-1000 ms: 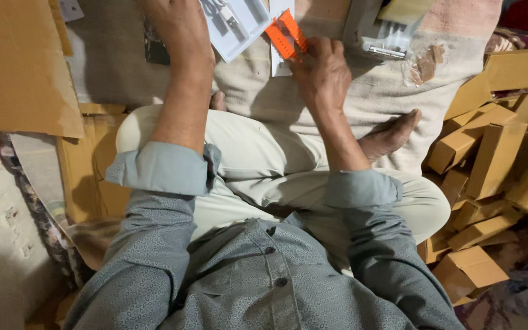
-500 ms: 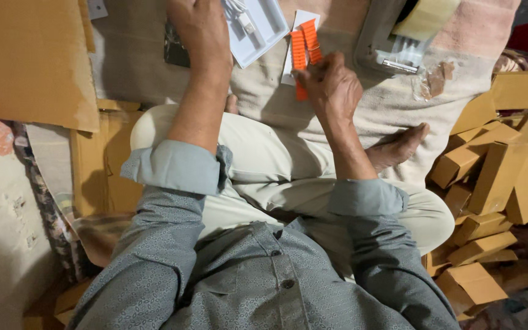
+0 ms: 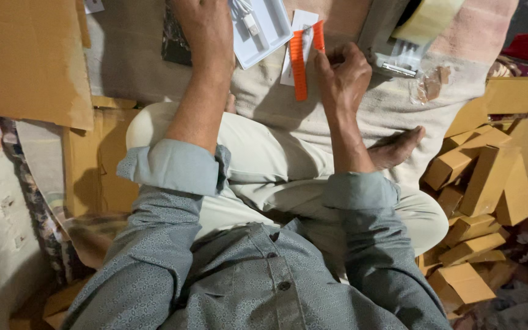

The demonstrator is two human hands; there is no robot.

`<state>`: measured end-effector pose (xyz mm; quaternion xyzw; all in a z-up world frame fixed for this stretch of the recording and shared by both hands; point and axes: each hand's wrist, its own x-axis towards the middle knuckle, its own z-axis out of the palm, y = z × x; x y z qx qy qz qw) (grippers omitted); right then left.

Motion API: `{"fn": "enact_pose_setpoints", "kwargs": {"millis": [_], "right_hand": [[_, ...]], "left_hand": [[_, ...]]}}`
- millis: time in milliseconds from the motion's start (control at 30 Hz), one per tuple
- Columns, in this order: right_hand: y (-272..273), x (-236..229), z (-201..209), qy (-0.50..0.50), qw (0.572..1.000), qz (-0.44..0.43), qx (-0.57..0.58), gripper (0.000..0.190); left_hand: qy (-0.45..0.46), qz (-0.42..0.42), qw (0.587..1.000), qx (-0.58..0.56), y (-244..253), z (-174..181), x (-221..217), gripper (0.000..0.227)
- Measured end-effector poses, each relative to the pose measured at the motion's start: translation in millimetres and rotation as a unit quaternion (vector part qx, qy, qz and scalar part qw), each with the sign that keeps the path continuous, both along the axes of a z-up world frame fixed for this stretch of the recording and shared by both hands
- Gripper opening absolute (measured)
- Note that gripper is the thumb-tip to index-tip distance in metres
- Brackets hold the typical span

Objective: The person sits cross-legged on the floor and packs smartwatches into small cardboard boxes. They open the product packaging, remove the watch and accessories, place them into a box, fold the flaps, and seal the box with packing tape. The process is repeated for multiple units.

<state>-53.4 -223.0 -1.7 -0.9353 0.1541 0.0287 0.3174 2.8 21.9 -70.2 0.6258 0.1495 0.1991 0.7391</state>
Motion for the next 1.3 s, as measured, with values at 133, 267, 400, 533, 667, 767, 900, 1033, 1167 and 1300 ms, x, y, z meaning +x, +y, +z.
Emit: {"fn": "enact_pose_setpoints", "kwargs": {"millis": [133,267,400,533,667,767,900,1033,1167,1300], "right_hand": [[5,-13,11,0.018,0.996,0.026,0.086,0.020],[27,-18,16,0.020,0.999,0.028,-0.042,0.024],[37,-23,19,-0.070,0.991,0.068,-0.088,0.025],[49,-24,16,-0.093,0.989,0.068,-0.092,0.020],[54,-26,14,-0.070,0.994,0.065,-0.047,0.017],[52,-26,12,-0.070,0.993,0.079,-0.047,0.019],[50,-19,6,-0.084,0.987,0.111,-0.078,0.021],[41,-8,12,0.016,0.995,0.089,0.031,0.017],[18,-11,51,-0.064,0.977,0.023,0.203,0.015],[7,2,96,-0.097,0.943,-0.010,0.318,0.013]], "left_hand": [[0.063,-0.043,0.997,-0.023,4,-29,-6,0.025],[0.054,0.007,0.997,-0.046,-3,-65,2,0.024],[0.022,-0.003,0.983,-0.184,-7,-92,1,0.020],[0.052,-0.008,0.999,0.003,-1,-102,-3,0.028],[0.027,-0.014,0.996,-0.085,0,-103,0,0.022],[0.037,-0.020,0.981,-0.192,-3,-82,-2,0.020],[0.076,-0.045,0.995,-0.052,-3,-17,-5,0.028],[-0.034,-0.040,0.998,0.028,-6,47,-4,0.032],[-0.014,-0.042,0.999,0.008,-9,75,-3,0.033],[-0.017,-0.101,0.995,0.021,-19,85,-7,0.026]]}}
